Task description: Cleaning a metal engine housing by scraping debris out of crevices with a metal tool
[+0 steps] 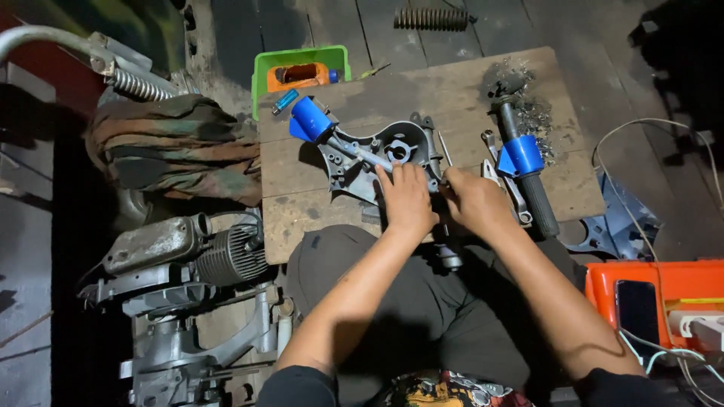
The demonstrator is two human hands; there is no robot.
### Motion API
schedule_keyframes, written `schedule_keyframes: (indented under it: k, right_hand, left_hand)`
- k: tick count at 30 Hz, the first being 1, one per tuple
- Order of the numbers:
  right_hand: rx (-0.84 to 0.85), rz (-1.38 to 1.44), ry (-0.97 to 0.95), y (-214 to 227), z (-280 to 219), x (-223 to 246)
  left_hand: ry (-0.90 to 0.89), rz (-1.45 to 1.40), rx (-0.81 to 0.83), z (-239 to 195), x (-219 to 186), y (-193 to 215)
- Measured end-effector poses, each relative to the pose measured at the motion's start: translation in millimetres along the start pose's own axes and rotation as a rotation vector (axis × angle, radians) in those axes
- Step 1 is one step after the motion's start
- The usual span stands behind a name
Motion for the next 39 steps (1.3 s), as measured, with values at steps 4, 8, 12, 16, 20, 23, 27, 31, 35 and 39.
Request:
schedule_keyframes:
  k: [4, 8, 12, 16, 20, 23, 27, 31, 35, 39]
  right_hand:
    - [-0.160, 0.129, -0.098, -6, -7, -6]
    - [-0.256, 0.172, -0.131, -8, -12, -8]
    - [-0.175, 0.115, -0.129, -4, -22, -11]
    - [-0.191, 0.121, -0.111, 5, -18, 0]
    - [-0.259, 0.161, -0.141, 5, -24, -3]
    - [-0.285, 0.225, -0.151, 1, -22, -9]
    - [-0.275, 0.219, -0.130, 7, -19, -4]
    - [-0.269, 0.163, -0.116, -12, -18, -22]
    - [-0.219, 0.230, -0.089, -9, -21, -20]
    - [-0.231, 0.250, -0.156, -1, -21, -10]
  left_hand:
    - [0.004, -0.009, 0.006, -3, 3, 0]
    - [-0.010, -0.031, -0.007, 0, 0, 2]
    - [-0.023, -0.004, 0.020, -2, 0, 7]
    - [-0.012, -0.012, 0.033, -3, 2, 13]
    - [0.001, -0.046, 0.025, 0, 6, 13]
    - [0.003, -0.037, 0.005, 0, 5, 14]
    - [-0.019, -0.004, -0.014, -1, 0, 9]
    - [-0.020, 0.007, 0.008, 1, 0, 13]
    - [-0.033, 0.009, 0.078, -2, -1, 16]
    - [-0.010, -0.005, 0.086, 2, 0, 9]
Point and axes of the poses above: each hand's wrist, its own z-axis towards the middle knuckle, its own y-axis out of the back of the hand, x = y × z, the point moved 4 cm from there along z, towards the middle knuckle, and after that the axes turned 2 degrees about -x, right-handed, at the moved point
